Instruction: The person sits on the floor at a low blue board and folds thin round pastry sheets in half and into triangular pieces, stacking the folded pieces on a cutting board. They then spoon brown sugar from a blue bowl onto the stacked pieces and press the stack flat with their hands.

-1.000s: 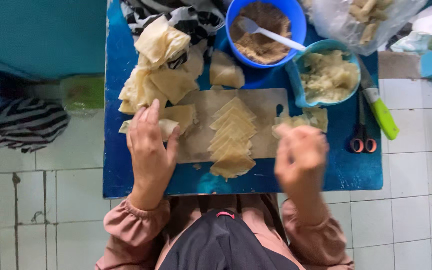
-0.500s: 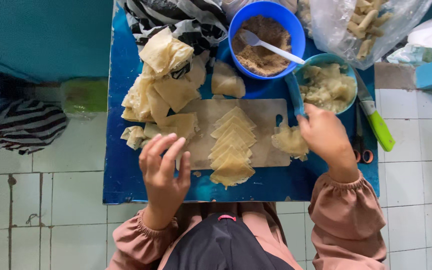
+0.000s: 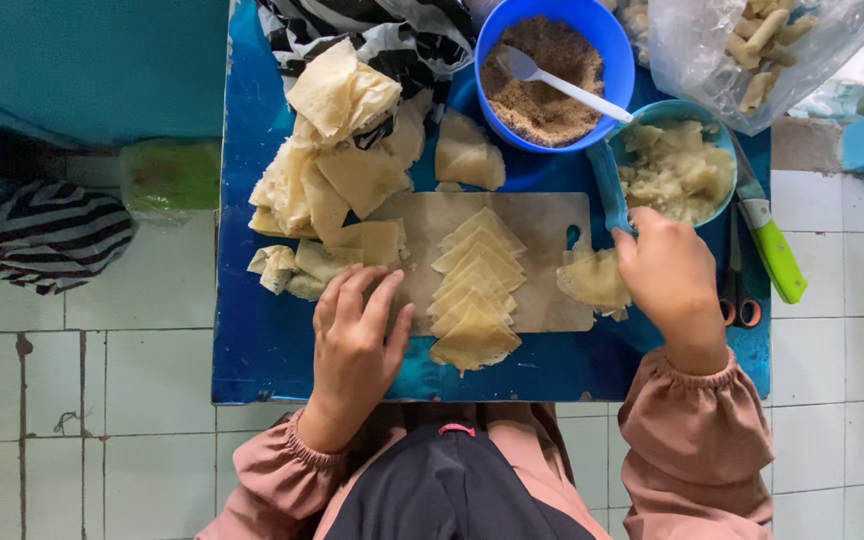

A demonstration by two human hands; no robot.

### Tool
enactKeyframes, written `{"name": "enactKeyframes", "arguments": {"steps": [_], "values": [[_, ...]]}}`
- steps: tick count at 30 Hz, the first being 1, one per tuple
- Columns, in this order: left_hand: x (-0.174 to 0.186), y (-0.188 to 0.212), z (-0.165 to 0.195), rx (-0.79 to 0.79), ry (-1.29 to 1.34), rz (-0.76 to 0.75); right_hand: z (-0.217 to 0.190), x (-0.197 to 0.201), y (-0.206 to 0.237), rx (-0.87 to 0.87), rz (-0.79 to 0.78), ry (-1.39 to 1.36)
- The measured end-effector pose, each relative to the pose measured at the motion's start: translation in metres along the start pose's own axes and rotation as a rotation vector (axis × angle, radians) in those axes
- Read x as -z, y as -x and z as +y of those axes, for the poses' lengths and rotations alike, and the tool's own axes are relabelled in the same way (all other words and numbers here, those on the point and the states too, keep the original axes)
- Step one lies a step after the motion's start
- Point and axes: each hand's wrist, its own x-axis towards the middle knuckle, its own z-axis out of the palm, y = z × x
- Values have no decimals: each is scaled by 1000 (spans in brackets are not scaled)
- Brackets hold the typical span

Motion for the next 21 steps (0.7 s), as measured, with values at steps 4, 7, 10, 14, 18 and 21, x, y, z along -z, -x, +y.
{"name": "enactKeyframes", "arguments": {"steps": [4, 7, 10, 14, 18, 21], "values": [[-1, -3, -2, 32, -3, -21, 11, -2, -14, 46, -54, -124], [-2, -6, -4, 45, 1, -31, 9, 0, -15, -93, -87, -409], [-2, -8, -5, 35, 3, -14, 1, 14, -1, -148, -46, -629], [0, -6, -5, -15, 24, 48, -27, 28, 36, 7, -63, -828], [6, 0, -2, -215, 140, 70, -63, 17, 57, 657, -105, -653], [6, 3, 3, -335, 225, -25, -81, -2, 60, 793, -195, -579]]}}
